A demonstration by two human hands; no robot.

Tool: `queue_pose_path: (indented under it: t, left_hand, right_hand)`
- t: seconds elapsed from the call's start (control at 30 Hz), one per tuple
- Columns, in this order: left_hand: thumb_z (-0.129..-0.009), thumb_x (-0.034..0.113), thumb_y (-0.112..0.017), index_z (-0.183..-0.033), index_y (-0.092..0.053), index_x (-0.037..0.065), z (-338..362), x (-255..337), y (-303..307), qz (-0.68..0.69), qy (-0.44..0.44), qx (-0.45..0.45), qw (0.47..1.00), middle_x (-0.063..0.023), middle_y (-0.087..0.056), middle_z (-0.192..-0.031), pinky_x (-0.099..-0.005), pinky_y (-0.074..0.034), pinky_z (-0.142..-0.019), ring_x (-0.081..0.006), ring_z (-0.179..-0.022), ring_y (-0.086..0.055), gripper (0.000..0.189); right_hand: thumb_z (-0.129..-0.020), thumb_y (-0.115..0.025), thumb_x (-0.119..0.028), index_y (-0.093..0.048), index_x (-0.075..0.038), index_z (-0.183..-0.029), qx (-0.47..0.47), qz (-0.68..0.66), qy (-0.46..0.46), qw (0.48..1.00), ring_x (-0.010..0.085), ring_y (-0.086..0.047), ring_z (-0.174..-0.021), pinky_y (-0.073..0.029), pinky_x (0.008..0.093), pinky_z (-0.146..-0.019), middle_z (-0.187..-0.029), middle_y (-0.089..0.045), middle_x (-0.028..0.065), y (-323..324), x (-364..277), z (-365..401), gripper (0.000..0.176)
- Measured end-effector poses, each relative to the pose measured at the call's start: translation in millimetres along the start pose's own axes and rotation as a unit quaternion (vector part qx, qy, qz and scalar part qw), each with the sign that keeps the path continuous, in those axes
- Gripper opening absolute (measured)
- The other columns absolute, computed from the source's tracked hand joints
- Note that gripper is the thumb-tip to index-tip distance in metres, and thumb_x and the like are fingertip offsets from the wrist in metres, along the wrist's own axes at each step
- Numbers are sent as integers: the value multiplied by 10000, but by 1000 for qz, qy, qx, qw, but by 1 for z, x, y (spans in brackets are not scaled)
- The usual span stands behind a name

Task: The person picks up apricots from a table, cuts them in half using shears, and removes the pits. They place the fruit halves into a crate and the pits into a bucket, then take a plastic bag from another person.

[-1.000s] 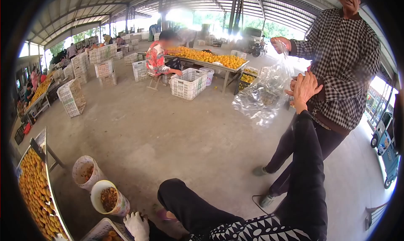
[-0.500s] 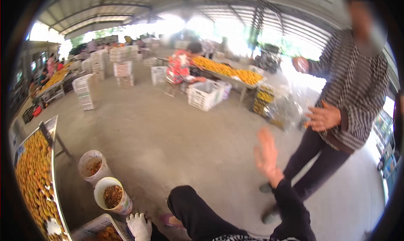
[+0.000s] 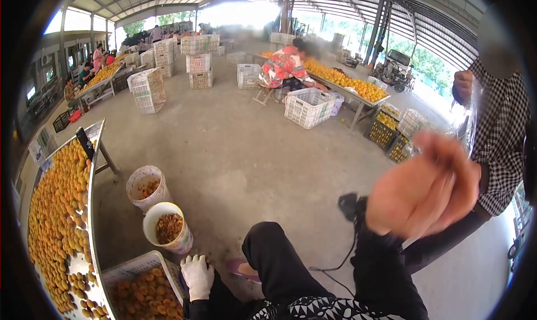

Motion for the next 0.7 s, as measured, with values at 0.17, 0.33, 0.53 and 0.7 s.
queue_pose_path:
  t: [0.17, 0.33, 0.53, 0.7]
  left_hand:
    - [-718, 290, -729, -820, -697, 96, 4, -1, 3, 5, 10, -11, 1000, -83, -678, -865, -441, -428, -899, -284, -925, -605, 221]
    - [-703, 290, -735, -814, -695, 99, 5, -3, 6, 19, 15, -1, 1000, -81, -673, -844, -439, -430, -881, -283, -901, -603, 225]
    - [-722, 313, -732, -894, -720, 124, 4, -2, 1, 14, 18, -16, 1000, -73, -679, -862, -431, -418, -905, -274, -917, -602, 255]
    - [-729, 320, -727, -939, -727, 143, 6, -4, 0, 1, 19, -26, 999, -68, -683, -884, -437, -412, -927, -267, -936, -602, 276]
  right_hand:
    - [-759, -720, -271, -548, -9, -1265, -409, 32, -69, 909, 382, -473, -1210, -425, 484, -950, -1314, -510, 207, -103, -27, 139, 595]
    - [-823, -660, -403, -517, -24, -1287, -577, 56, -227, 783, 374, -430, -1229, -388, 526, -954, -1333, -479, 212, -106, -31, 349, 615]
    - [-810, -663, -378, -564, -31, -1165, -590, 63, -207, 778, 317, -485, -1132, -398, 476, -922, -1174, -547, 153, -111, -29, 353, 506]
    - [-806, -664, -354, -576, -35, -1126, -553, 66, -200, 806, 312, -496, -1118, -400, 462, -924, -1130, -559, 135, -112, -34, 343, 460]
Point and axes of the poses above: each hand's wrist, its own z-axis away from the middle knuckle, its own y-axis out of the back of the hand, x = y × z, the point moved 9 cm from there along -z, towards the middle knuckle
